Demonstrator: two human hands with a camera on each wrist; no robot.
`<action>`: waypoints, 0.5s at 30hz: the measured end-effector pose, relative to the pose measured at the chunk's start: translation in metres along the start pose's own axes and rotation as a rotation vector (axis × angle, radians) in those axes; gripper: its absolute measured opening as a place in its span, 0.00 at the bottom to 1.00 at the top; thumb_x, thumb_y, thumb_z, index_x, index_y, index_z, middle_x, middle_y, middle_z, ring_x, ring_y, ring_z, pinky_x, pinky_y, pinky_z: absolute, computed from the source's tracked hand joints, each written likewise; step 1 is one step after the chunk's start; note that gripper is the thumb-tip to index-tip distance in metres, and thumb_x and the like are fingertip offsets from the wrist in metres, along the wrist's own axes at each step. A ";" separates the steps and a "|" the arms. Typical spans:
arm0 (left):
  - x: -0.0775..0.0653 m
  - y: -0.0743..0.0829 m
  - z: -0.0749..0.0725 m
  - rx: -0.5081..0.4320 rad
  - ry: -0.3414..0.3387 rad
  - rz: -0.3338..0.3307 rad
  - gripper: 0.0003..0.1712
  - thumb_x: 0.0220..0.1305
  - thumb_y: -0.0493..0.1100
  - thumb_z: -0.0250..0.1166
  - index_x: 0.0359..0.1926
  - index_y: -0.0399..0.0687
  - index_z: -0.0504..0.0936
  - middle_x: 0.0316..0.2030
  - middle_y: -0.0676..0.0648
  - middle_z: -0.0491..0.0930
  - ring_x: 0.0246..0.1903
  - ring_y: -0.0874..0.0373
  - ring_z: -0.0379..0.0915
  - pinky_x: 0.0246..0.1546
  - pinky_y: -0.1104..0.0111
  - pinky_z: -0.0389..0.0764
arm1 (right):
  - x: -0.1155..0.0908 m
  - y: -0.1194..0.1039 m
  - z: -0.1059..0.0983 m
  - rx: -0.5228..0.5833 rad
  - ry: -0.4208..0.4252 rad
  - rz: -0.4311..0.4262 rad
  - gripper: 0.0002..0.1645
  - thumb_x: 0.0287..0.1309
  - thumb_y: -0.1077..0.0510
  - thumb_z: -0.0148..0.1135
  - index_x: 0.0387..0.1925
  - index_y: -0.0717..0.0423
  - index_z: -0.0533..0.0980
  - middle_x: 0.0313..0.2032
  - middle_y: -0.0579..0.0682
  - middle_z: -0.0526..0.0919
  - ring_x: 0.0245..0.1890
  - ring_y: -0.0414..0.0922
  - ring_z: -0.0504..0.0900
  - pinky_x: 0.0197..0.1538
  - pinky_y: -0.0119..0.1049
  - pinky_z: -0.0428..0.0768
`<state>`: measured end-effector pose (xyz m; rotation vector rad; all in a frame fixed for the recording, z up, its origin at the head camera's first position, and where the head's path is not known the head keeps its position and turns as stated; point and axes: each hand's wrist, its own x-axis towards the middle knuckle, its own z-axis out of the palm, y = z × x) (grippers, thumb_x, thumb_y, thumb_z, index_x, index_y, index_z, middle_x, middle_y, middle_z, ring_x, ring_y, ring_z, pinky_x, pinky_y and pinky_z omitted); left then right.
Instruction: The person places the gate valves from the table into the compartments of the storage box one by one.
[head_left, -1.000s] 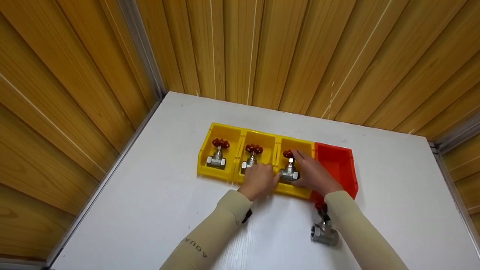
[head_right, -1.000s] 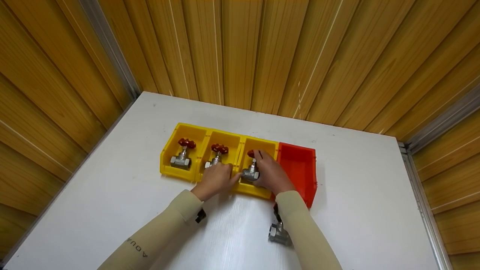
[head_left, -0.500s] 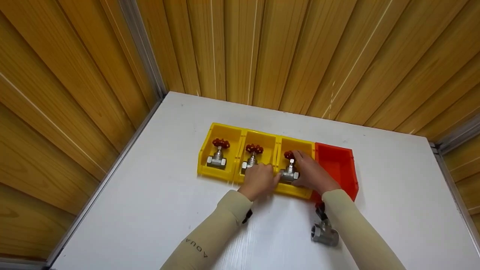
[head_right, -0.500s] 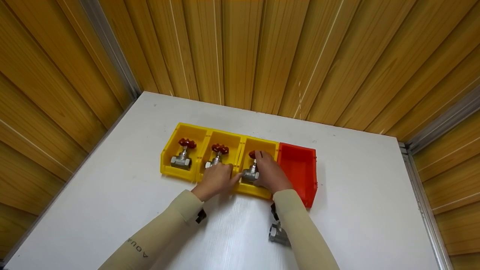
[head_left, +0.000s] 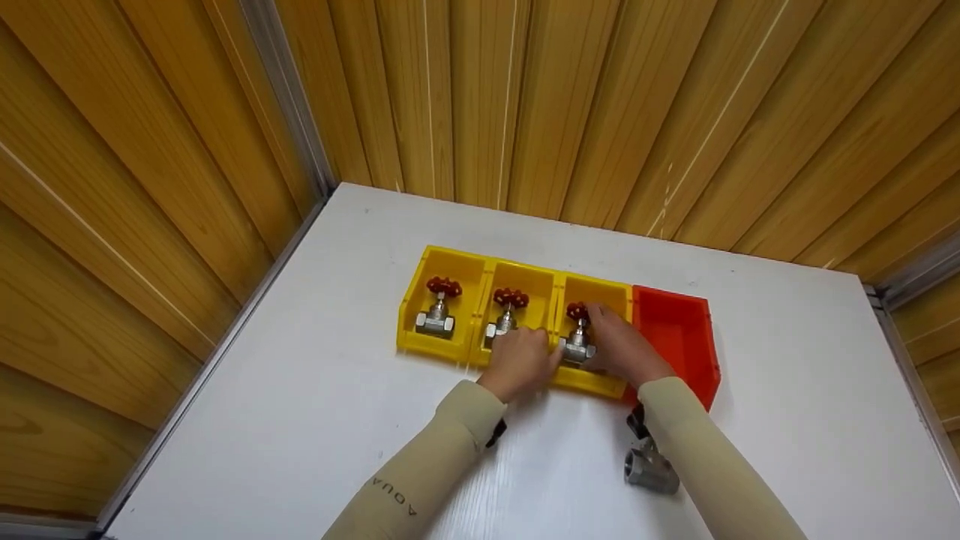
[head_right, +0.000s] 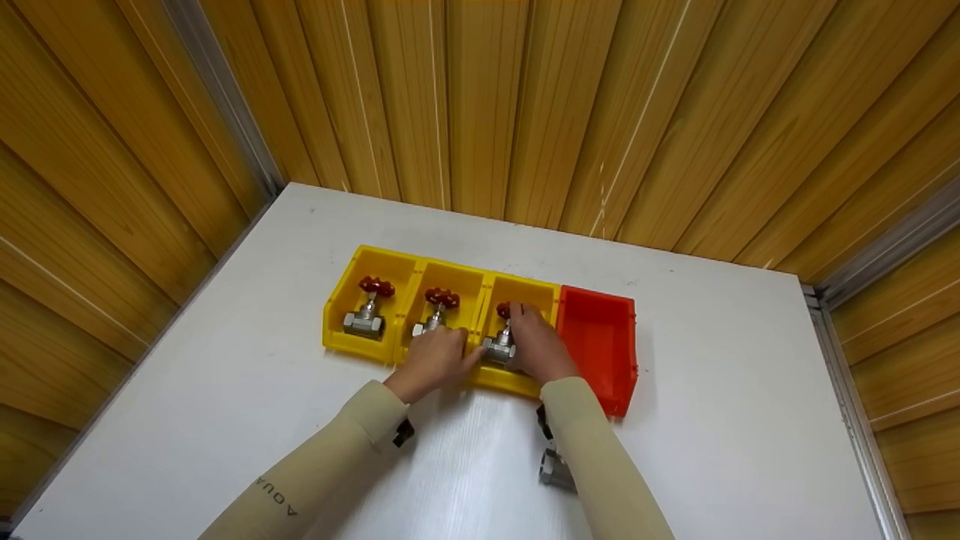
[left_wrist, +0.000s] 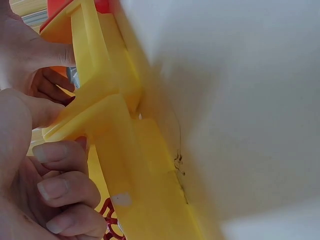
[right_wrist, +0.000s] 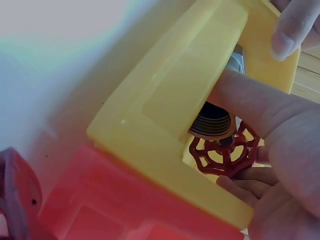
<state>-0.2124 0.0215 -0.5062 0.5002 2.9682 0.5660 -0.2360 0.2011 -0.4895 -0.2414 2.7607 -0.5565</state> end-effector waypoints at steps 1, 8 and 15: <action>0.000 0.000 0.000 0.000 0.003 0.001 0.26 0.69 0.61 0.53 0.17 0.53 0.68 0.13 0.55 0.61 0.14 0.62 0.58 0.13 0.70 0.60 | 0.000 0.000 0.000 -0.006 -0.002 0.002 0.54 0.44 0.58 0.77 0.69 0.52 0.57 0.63 0.55 0.68 0.57 0.53 0.73 0.60 0.51 0.74; 0.000 0.000 0.001 0.005 0.009 0.003 0.27 0.68 0.62 0.54 0.16 0.53 0.68 0.12 0.54 0.60 0.14 0.62 0.59 0.13 0.69 0.60 | -0.002 -0.002 -0.001 -0.024 -0.011 0.002 0.51 0.47 0.59 0.75 0.69 0.53 0.55 0.63 0.57 0.68 0.55 0.53 0.74 0.60 0.51 0.74; 0.000 0.000 0.001 -0.003 -0.002 -0.005 0.27 0.69 0.62 0.54 0.18 0.52 0.71 0.12 0.54 0.63 0.14 0.61 0.60 0.14 0.69 0.62 | -0.004 -0.003 0.001 -0.027 -0.006 -0.010 0.50 0.51 0.61 0.72 0.71 0.52 0.54 0.64 0.57 0.67 0.56 0.53 0.74 0.61 0.51 0.74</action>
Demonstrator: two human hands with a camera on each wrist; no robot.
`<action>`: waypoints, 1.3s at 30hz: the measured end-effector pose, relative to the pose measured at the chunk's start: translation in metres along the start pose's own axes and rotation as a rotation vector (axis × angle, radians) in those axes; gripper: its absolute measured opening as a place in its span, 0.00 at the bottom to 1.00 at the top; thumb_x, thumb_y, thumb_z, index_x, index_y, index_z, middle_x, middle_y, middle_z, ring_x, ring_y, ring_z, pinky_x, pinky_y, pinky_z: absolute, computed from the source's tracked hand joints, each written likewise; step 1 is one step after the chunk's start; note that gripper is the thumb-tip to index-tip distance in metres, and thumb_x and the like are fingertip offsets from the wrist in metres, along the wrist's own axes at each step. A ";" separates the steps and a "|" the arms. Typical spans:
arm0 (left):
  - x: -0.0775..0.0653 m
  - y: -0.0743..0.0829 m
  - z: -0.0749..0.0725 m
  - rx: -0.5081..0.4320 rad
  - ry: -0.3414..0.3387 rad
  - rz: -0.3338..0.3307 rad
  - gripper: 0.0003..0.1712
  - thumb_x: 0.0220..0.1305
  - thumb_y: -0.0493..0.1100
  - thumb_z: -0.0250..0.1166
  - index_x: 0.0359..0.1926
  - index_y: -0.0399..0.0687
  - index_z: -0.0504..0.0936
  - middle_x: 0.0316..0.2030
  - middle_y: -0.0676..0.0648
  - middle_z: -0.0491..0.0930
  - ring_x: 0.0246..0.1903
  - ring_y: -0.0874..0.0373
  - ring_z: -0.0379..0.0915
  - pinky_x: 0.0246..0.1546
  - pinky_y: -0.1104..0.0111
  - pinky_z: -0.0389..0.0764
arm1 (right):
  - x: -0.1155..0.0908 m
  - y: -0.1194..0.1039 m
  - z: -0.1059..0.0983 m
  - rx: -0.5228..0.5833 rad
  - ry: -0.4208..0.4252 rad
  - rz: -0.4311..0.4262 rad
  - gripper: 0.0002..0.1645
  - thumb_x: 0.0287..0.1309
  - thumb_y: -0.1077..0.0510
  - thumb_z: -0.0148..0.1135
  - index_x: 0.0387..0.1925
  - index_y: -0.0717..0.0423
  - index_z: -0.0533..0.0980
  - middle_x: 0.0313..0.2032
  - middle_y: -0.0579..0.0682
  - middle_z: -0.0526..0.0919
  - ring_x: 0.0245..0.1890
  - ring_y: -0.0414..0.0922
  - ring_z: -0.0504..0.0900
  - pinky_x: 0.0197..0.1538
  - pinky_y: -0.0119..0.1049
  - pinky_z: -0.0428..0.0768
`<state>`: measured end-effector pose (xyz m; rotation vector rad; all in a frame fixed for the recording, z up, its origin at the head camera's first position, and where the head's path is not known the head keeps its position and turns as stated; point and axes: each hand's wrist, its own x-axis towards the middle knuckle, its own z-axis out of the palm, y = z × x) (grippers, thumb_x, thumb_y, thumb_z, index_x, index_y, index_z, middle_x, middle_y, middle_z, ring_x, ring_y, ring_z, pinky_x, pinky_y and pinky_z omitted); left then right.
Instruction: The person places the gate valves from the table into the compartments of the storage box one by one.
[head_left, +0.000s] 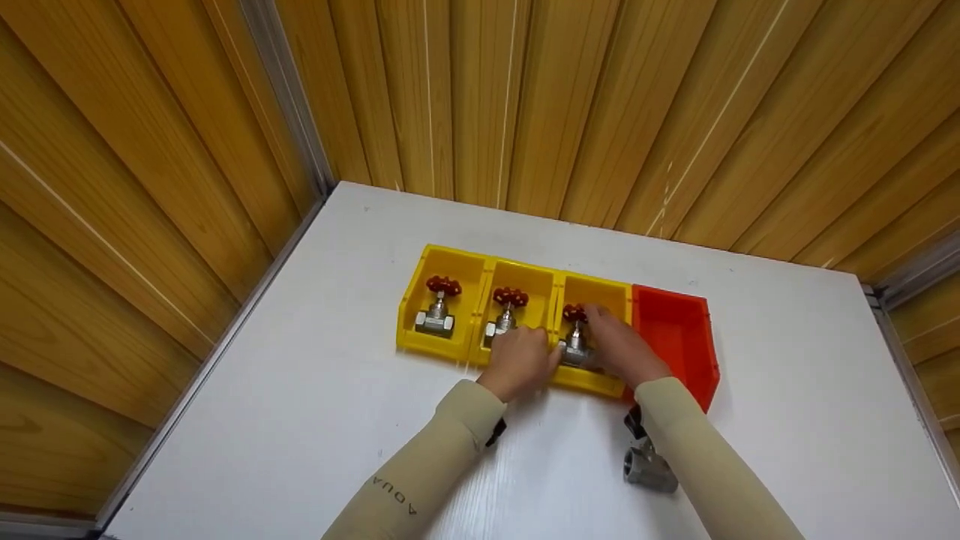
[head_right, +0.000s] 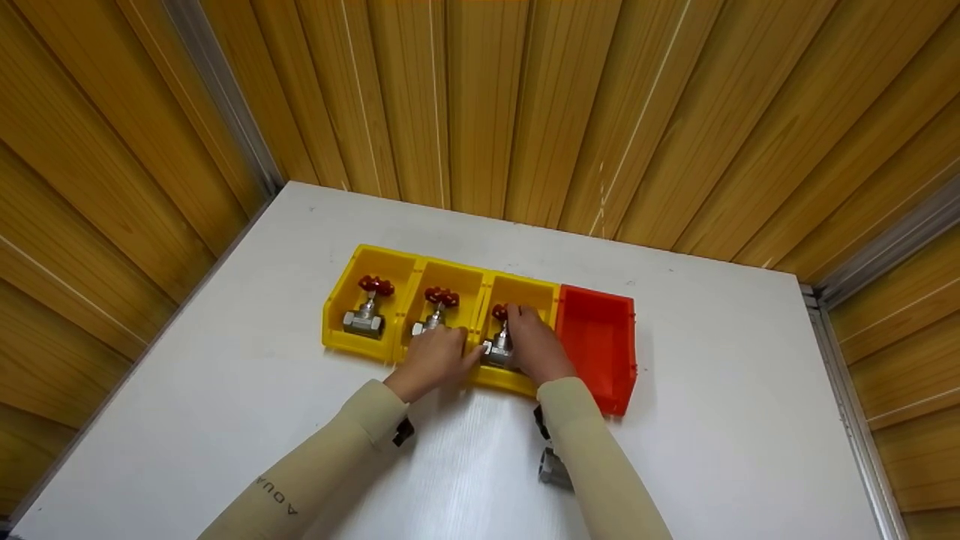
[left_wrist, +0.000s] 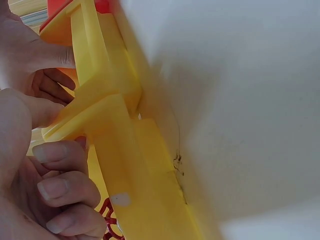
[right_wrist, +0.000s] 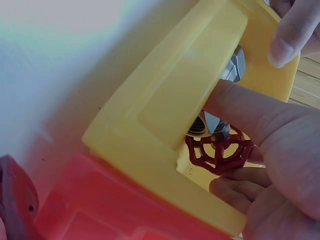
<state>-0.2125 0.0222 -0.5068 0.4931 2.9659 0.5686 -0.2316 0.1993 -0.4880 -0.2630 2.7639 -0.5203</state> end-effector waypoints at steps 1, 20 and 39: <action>0.000 0.000 0.000 -0.003 -0.002 -0.002 0.27 0.68 0.62 0.54 0.18 0.52 0.71 0.12 0.54 0.63 0.14 0.61 0.60 0.14 0.69 0.62 | 0.000 0.000 0.000 0.004 -0.001 0.000 0.51 0.51 0.60 0.72 0.71 0.52 0.54 0.65 0.57 0.67 0.57 0.53 0.74 0.61 0.52 0.73; 0.001 0.000 0.001 0.035 0.034 0.005 0.27 0.67 0.63 0.55 0.17 0.52 0.71 0.12 0.54 0.62 0.14 0.61 0.62 0.13 0.68 0.60 | -0.007 -0.002 -0.004 -0.013 -0.010 0.004 0.51 0.56 0.61 0.68 0.74 0.55 0.50 0.71 0.60 0.58 0.69 0.58 0.63 0.65 0.54 0.67; -0.001 0.001 0.000 0.053 0.023 -0.011 0.28 0.67 0.65 0.54 0.16 0.53 0.68 0.12 0.54 0.62 0.14 0.61 0.60 0.14 0.69 0.61 | -0.018 -0.004 -0.008 0.036 0.001 0.057 0.55 0.52 0.58 0.71 0.75 0.53 0.49 0.74 0.57 0.53 0.73 0.59 0.55 0.66 0.55 0.65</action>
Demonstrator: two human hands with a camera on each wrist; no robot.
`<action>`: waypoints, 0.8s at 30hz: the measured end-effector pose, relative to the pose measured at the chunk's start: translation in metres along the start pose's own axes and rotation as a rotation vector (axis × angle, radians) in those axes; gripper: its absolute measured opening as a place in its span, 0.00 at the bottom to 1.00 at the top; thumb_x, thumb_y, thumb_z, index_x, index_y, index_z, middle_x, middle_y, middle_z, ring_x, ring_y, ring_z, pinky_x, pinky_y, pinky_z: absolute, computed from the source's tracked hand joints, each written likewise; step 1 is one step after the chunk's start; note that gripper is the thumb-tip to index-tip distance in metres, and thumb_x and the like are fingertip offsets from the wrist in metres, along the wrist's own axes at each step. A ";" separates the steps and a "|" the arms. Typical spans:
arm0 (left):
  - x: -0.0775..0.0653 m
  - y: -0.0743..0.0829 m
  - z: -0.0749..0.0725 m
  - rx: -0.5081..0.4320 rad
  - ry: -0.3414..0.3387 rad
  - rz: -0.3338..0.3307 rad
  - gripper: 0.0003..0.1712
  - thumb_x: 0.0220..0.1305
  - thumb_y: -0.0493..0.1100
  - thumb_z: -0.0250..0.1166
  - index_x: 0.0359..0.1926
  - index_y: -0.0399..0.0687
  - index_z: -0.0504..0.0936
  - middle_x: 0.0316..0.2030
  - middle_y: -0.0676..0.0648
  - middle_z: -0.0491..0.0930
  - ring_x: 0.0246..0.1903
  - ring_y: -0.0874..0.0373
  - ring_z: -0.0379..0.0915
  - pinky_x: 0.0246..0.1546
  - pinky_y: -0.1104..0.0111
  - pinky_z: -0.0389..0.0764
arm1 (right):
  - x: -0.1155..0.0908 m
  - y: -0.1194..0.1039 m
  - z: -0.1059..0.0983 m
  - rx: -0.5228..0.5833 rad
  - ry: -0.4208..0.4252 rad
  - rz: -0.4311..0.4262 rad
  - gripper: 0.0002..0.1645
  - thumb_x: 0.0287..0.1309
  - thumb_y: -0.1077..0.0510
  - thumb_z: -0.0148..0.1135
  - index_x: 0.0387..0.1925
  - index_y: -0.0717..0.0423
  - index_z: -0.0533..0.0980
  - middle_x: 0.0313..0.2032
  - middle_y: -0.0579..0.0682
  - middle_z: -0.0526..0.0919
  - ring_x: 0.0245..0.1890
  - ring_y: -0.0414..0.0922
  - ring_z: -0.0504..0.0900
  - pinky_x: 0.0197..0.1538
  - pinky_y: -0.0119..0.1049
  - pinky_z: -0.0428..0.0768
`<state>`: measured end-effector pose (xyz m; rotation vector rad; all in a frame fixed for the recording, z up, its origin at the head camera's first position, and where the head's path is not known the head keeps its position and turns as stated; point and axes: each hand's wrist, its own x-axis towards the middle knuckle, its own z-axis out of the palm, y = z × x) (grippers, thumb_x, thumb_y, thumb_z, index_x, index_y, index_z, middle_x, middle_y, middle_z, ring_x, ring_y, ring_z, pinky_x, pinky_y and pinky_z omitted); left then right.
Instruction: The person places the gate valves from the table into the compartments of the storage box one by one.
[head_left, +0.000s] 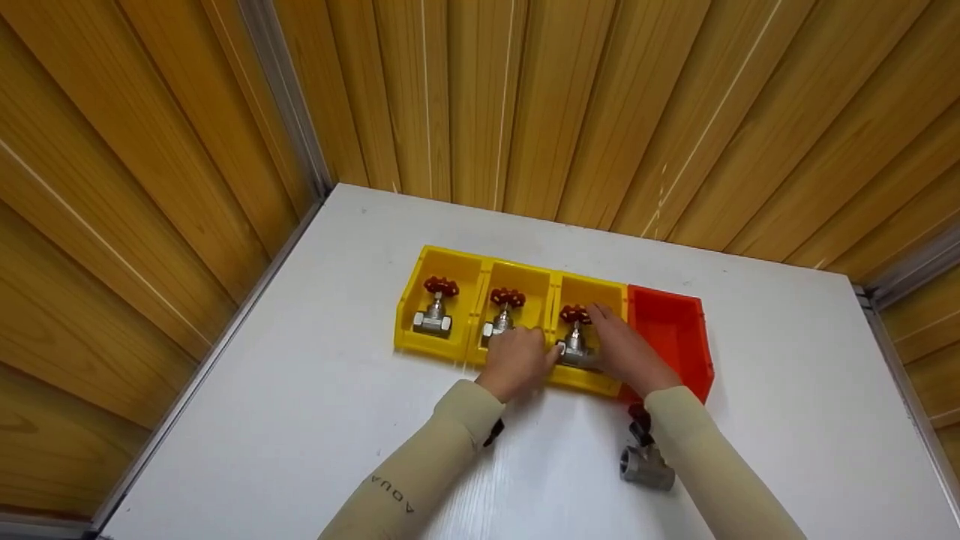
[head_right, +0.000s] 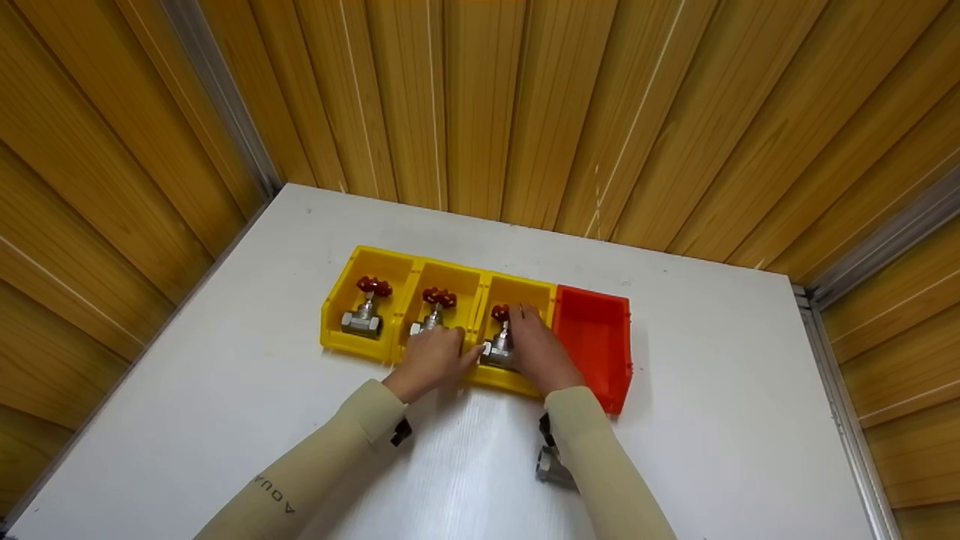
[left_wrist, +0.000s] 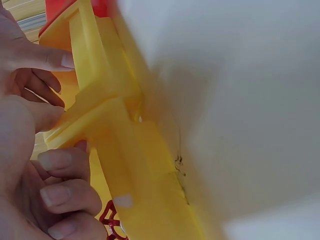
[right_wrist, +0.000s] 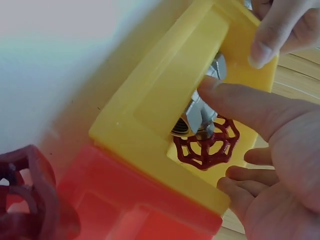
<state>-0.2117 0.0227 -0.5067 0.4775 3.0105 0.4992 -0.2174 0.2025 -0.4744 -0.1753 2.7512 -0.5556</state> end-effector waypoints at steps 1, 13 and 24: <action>0.000 0.000 0.000 0.002 0.003 0.002 0.29 0.67 0.65 0.54 0.16 0.53 0.67 0.12 0.54 0.61 0.14 0.61 0.60 0.14 0.69 0.60 | -0.001 0.000 -0.001 0.008 0.004 0.006 0.55 0.52 0.58 0.71 0.75 0.53 0.49 0.74 0.57 0.54 0.73 0.59 0.55 0.66 0.55 0.65; -0.006 0.003 -0.004 0.013 0.114 0.020 0.34 0.65 0.66 0.55 0.09 0.54 0.60 0.08 0.56 0.53 0.09 0.62 0.53 0.10 0.70 0.52 | -0.017 0.009 -0.007 0.088 0.049 0.000 0.57 0.48 0.52 0.75 0.74 0.48 0.51 0.74 0.54 0.54 0.73 0.58 0.55 0.64 0.56 0.68; -0.010 0.013 -0.004 0.008 0.203 0.081 0.33 0.66 0.65 0.54 0.11 0.53 0.62 0.08 0.55 0.52 0.10 0.62 0.49 0.11 0.70 0.49 | -0.038 0.025 -0.008 0.092 0.093 0.008 0.58 0.49 0.51 0.74 0.75 0.47 0.50 0.74 0.55 0.53 0.72 0.59 0.57 0.62 0.55 0.70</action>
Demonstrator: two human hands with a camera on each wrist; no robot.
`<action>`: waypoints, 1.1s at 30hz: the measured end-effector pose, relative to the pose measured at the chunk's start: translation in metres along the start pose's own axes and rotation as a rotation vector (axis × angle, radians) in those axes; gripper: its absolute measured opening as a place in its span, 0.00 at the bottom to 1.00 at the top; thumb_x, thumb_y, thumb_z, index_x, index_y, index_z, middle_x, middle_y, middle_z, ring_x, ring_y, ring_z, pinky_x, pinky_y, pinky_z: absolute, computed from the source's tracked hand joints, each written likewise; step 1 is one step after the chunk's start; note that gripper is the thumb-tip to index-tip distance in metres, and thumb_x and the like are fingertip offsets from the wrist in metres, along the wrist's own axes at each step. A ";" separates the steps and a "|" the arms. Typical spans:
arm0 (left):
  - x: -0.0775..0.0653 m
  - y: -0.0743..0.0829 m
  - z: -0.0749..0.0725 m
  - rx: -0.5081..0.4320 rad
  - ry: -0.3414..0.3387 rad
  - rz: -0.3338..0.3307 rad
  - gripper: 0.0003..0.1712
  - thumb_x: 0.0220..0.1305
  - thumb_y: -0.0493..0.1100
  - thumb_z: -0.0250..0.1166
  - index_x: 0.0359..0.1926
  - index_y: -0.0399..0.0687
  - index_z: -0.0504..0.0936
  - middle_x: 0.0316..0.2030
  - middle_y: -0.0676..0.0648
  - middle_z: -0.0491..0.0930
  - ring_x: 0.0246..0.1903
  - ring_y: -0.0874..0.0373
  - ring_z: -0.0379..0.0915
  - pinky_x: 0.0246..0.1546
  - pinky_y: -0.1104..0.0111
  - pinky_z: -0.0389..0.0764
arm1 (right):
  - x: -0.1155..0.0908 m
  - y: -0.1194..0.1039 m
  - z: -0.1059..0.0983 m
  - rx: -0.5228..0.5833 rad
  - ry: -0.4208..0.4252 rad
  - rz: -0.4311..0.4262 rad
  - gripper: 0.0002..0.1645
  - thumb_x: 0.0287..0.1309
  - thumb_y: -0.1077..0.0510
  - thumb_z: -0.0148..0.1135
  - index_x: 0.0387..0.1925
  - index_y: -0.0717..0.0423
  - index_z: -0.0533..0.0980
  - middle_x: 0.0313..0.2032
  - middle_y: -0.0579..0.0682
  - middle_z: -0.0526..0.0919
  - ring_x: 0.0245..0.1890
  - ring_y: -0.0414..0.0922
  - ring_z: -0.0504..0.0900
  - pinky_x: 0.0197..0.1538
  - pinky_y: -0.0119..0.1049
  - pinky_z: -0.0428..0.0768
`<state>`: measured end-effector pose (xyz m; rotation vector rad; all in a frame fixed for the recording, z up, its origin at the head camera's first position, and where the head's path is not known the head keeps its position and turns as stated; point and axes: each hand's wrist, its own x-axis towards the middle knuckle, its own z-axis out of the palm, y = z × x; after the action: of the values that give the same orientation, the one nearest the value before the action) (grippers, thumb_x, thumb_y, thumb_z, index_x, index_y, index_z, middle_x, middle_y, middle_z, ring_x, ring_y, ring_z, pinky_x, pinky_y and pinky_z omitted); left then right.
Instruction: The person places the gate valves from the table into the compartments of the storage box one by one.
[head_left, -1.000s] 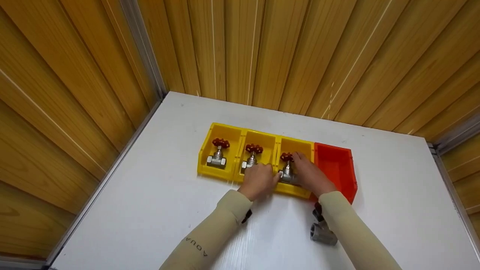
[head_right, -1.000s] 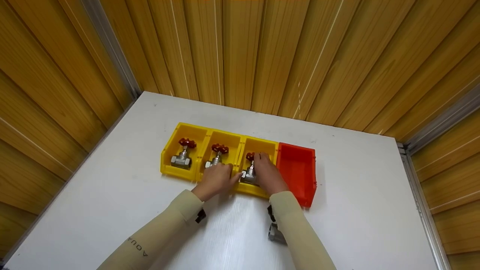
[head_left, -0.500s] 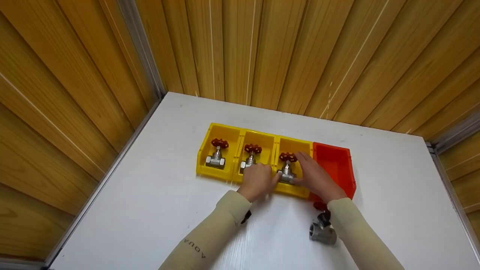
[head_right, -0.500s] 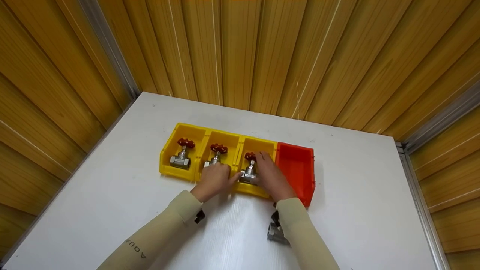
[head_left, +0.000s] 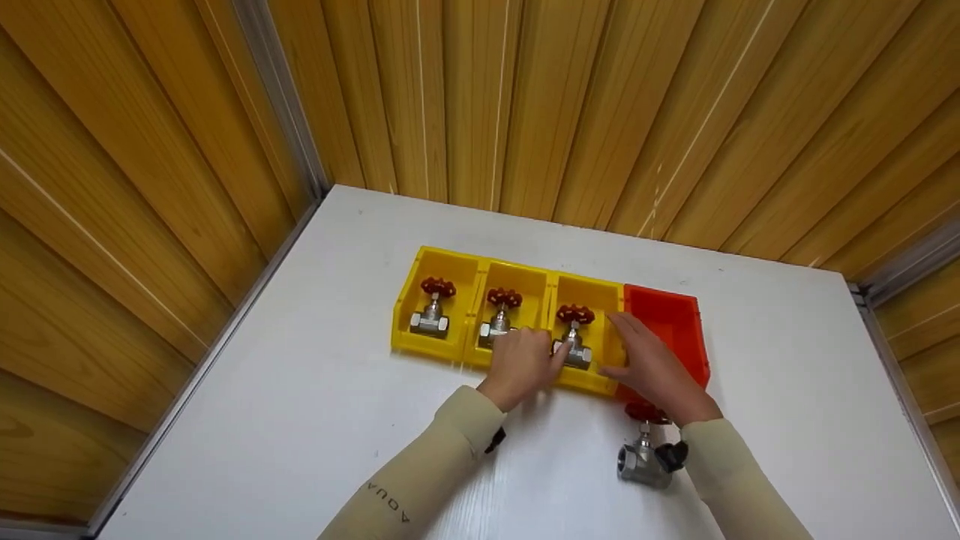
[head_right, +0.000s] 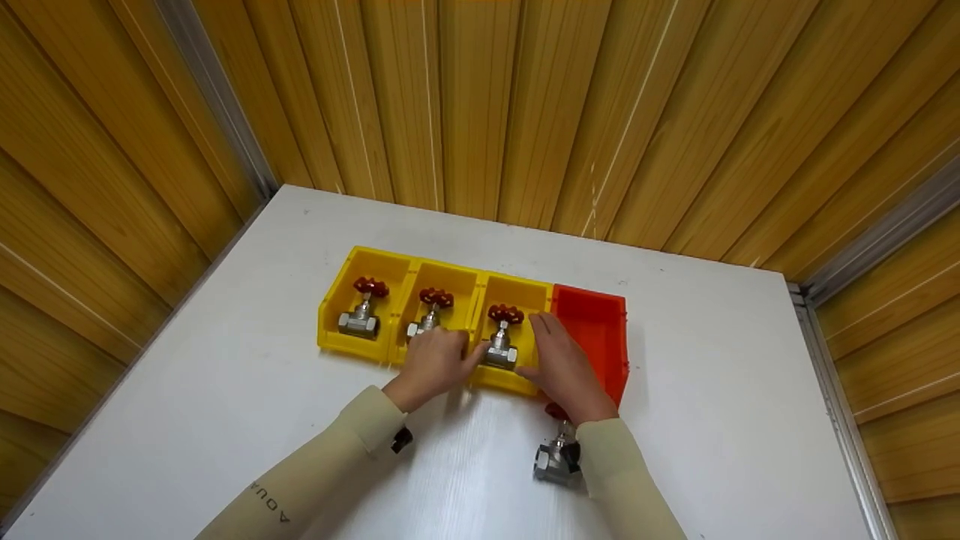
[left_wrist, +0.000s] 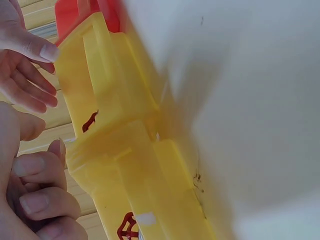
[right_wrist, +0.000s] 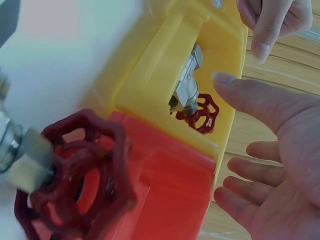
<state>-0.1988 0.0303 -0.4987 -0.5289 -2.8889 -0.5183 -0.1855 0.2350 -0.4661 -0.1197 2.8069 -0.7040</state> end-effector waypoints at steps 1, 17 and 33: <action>0.000 0.001 0.000 -0.001 -0.003 0.002 0.33 0.67 0.65 0.54 0.11 0.53 0.63 0.08 0.55 0.53 0.10 0.62 0.49 0.11 0.70 0.49 | -0.001 0.001 0.000 0.001 0.003 0.003 0.58 0.48 0.51 0.74 0.74 0.47 0.51 0.74 0.55 0.53 0.72 0.59 0.57 0.62 0.55 0.70; -0.003 0.018 0.006 0.006 -0.028 0.063 0.23 0.67 0.64 0.54 0.31 0.52 0.78 0.10 0.55 0.54 0.10 0.62 0.48 0.09 0.72 0.48 | -0.026 0.022 0.003 -0.002 0.050 0.003 0.52 0.50 0.47 0.73 0.72 0.47 0.55 0.71 0.54 0.59 0.69 0.57 0.61 0.60 0.58 0.72; -0.001 0.036 0.014 0.035 -0.085 0.083 0.22 0.67 0.65 0.54 0.39 0.54 0.79 0.11 0.56 0.53 0.11 0.64 0.46 0.10 0.72 0.49 | -0.053 0.038 0.011 -0.014 0.171 -0.005 0.46 0.53 0.49 0.71 0.69 0.51 0.60 0.66 0.57 0.65 0.65 0.58 0.66 0.57 0.57 0.75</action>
<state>-0.1862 0.0665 -0.5012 -0.6786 -2.9346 -0.4424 -0.1323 0.2710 -0.4824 -0.0724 2.9757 -0.7281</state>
